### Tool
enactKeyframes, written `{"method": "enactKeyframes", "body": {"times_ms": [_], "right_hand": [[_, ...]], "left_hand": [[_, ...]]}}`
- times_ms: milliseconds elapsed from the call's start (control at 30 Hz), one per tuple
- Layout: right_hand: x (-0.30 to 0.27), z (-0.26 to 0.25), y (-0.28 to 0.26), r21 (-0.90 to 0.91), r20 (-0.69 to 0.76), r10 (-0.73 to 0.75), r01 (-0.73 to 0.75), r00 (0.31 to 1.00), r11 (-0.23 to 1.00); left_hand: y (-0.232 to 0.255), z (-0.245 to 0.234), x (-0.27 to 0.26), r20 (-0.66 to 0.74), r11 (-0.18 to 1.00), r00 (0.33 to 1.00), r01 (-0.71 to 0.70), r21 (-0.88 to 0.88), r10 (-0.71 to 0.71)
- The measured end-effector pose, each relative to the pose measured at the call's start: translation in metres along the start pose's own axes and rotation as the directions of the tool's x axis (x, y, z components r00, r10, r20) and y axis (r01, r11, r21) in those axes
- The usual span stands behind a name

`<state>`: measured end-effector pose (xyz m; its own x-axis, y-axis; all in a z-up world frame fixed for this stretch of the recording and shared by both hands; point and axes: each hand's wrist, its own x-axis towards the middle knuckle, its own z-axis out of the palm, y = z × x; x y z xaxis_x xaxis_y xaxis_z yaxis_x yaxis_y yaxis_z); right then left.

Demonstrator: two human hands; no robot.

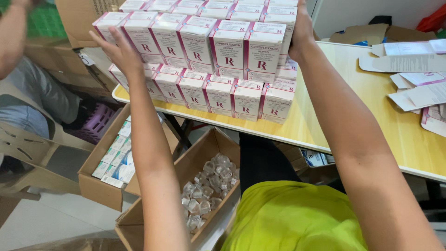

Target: The person repeatedly picks up small clear plastic bottles and inserts them into white cardboard boxes with pink markings. The person folds the box flaps to close them and stacks the completed boxes on a table. The person also retrieves more bottles from a large cardboard box on the floor.

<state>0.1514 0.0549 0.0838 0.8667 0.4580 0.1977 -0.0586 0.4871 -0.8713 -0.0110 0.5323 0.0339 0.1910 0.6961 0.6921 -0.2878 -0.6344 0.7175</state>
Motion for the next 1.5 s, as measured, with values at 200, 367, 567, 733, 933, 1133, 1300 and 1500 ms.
{"method": "enactKeyframes", "body": {"times_ms": [200,367,567,733,933,1133,1300,1500], "right_hand": [[-0.006,0.011,-0.005,-0.045,-0.042,0.016,-0.018,0.999,0.999],[-0.004,0.023,-0.001,0.043,0.016,-0.016,0.015,1.000,0.999],[0.003,0.028,0.010,0.177,0.148,-0.063,0.036,0.987,0.983],[0.011,0.030,0.015,0.248,0.148,-0.006,-0.031,0.989,0.968],[0.015,0.025,0.018,0.212,0.185,0.000,-0.040,0.983,0.976],[0.001,0.000,0.006,-0.275,-0.023,-0.189,0.176,0.982,0.945],[-0.024,-0.008,0.001,-0.410,-0.037,-0.214,0.181,0.976,0.894],[-0.040,0.030,0.012,-0.296,0.017,-0.221,0.216,0.975,0.930]], "left_hand": [[0.002,0.002,-0.001,0.033,0.985,0.996,0.072,0.155,-0.078],[0.010,-0.002,-0.003,0.057,0.989,0.994,0.087,0.123,-0.094],[0.011,-0.003,-0.005,0.076,0.986,0.991,0.095,0.140,-0.106],[0.014,-0.002,-0.005,0.070,0.983,0.991,0.099,0.157,-0.111],[0.018,-0.001,-0.007,0.066,0.982,0.990,0.114,0.153,-0.125],[0.019,-0.018,0.006,0.048,0.984,0.990,0.129,0.122,-0.136],[0.001,-0.061,0.026,0.181,0.991,0.976,0.128,-0.036,-0.119],[0.000,-0.058,0.012,0.363,0.959,0.906,0.268,-0.094,-0.218]]}}
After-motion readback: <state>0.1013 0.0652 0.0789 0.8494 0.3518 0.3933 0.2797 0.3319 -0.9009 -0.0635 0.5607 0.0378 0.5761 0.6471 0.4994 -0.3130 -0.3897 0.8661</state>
